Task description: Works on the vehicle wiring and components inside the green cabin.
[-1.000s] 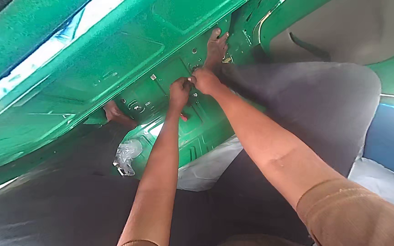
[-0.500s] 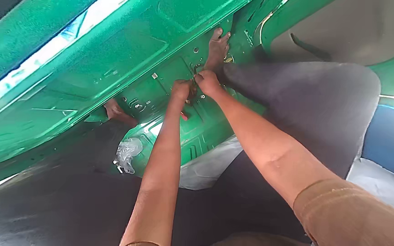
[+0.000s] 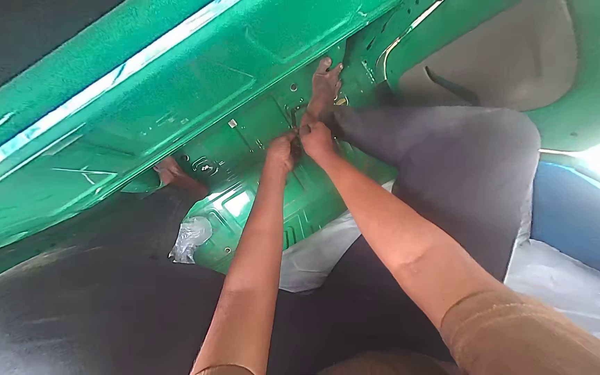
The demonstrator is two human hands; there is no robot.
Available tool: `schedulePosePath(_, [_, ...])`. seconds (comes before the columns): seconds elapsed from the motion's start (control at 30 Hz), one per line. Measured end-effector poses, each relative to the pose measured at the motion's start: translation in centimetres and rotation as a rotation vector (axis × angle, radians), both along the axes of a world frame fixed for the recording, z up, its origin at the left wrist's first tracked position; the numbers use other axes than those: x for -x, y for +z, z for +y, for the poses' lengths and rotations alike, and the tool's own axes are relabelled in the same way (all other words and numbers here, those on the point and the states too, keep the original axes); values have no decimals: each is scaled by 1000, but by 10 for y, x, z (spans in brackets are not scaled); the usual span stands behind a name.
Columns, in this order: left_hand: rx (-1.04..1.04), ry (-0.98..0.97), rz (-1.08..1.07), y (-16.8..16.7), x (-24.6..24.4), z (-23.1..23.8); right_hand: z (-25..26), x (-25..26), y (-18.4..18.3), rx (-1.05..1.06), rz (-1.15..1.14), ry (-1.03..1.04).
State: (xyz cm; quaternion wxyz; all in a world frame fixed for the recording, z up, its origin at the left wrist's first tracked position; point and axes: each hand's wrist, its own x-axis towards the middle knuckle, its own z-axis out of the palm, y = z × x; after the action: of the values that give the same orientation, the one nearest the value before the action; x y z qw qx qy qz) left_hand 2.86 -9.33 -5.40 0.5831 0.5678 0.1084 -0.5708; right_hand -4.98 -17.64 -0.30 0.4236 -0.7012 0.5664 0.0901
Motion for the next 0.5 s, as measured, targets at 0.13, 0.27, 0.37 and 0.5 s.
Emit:
schedulePosePath(0.13, [107, -18, -187, 2, 5, 11, 9, -5, 0, -281, -40, -349])
schedulePosePath(0.27, [211, -35, -249, 2, 6, 20, 3, -4, 18, -823, -230, -678])
schedulePosePath(0.37, [198, -11, -225, 6, 3, 21, 8, -12, 57, -716, -165, -599])
schedulePosePath(0.5, [203, 18, -223, 9, 0, 22, 12, -6, 74, -375, -103, -312])
